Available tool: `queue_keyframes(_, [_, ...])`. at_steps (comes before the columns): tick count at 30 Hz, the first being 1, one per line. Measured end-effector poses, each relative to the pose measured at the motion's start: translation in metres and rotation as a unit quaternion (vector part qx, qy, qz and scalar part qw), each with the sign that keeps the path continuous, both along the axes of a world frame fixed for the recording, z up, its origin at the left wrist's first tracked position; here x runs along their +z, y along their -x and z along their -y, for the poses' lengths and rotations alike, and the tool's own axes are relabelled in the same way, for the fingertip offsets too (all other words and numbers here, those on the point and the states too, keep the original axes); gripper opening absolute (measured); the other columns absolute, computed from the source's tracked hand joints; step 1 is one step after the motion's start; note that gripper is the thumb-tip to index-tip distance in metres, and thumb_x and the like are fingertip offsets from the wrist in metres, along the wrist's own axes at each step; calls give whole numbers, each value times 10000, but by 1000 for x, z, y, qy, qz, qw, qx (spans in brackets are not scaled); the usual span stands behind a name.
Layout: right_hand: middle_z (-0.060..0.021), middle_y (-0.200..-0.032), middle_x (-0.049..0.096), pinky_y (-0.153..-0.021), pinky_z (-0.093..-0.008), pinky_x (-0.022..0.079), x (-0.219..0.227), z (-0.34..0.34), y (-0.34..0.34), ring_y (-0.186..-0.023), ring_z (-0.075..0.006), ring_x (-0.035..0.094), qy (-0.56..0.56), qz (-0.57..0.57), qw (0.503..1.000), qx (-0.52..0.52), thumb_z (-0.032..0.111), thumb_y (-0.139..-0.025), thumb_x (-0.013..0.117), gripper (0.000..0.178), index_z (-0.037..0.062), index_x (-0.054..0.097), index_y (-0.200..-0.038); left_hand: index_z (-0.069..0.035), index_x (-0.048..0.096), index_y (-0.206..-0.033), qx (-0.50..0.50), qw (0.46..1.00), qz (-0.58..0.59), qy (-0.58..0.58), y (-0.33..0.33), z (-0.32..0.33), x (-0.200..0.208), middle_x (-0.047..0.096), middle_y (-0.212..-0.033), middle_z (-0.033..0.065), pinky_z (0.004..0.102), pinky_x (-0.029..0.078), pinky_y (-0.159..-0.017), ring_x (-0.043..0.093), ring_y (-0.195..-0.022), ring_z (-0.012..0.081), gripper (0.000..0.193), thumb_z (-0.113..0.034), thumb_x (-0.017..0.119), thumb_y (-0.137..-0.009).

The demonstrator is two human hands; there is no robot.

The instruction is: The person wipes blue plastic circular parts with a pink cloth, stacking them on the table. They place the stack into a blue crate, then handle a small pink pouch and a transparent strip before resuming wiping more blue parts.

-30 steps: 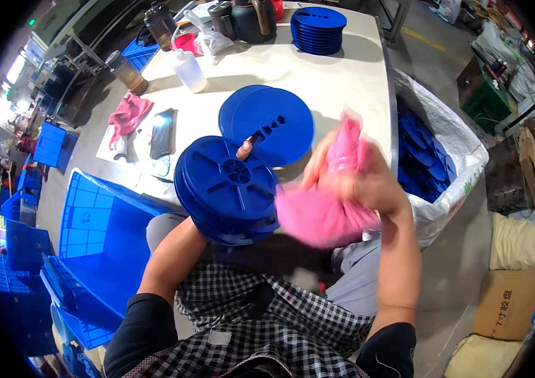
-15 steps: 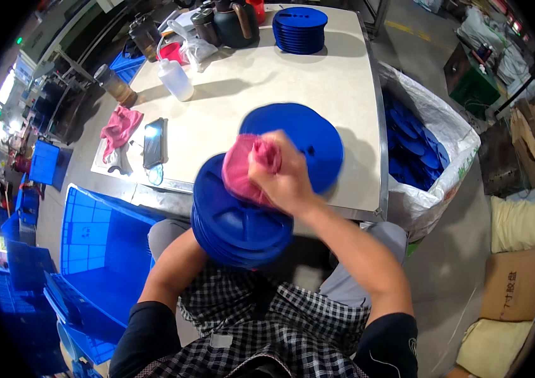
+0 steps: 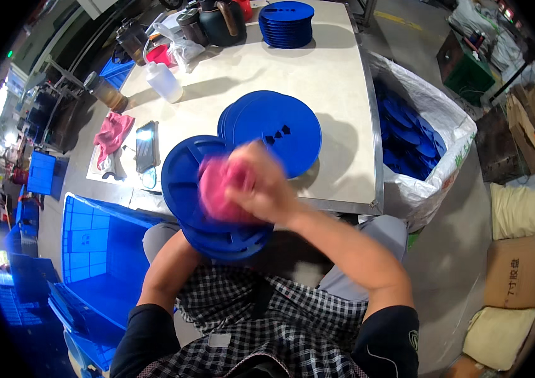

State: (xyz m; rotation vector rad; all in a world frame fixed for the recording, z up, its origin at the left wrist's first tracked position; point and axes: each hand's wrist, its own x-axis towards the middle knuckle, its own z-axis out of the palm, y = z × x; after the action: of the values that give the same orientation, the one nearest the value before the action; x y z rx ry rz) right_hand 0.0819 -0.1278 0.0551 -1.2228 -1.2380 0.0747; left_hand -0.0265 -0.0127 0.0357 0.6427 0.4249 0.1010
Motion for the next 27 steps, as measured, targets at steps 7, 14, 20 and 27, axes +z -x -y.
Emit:
queue_keyframes(7, [-195,-938,626,-798,-463,530,-7,-27,-103,-890,-394,629,169,70,919,-349,111,-787,807,385,22,585,-1088,-180,593,-1219,-10,1000,-3,-4,2,6,-1,667,-1198,191,332,643,-722,727,-918,236,202,-295,589,-1053])
queue_keyframes(14, [-199,-979,666,-803,-455,557,-5,-18,-133,-924,-371,656,225,43,887,-401,176,-833,754,316,15,606,-1061,-195,589,-1223,-21,1000,-3,6,1,8,0,658,-1230,201,340,650,-730,730,-930,246,193,-296,578,-1058])
queue_keyframes(20, [-143,-937,651,-752,-426,540,-22,10,-49,-910,-323,650,43,214,965,-144,161,-817,778,275,66,618,-1020,-207,585,-1226,-6,1000,-2,16,0,-4,-2,651,-1257,211,346,656,-738,733,-941,253,187,-296,569,-1063])
queue_keyframes(27, [-111,-908,622,-725,-410,563,-39,0,-64,-796,-311,651,55,-4,980,-193,83,-769,807,333,55,617,-1042,-197,570,-1294,-45,988,146,-15,-8,-4,-12,628,-1315,192,324,612,-885,695,-1090,242,247,-304,546,-1073])
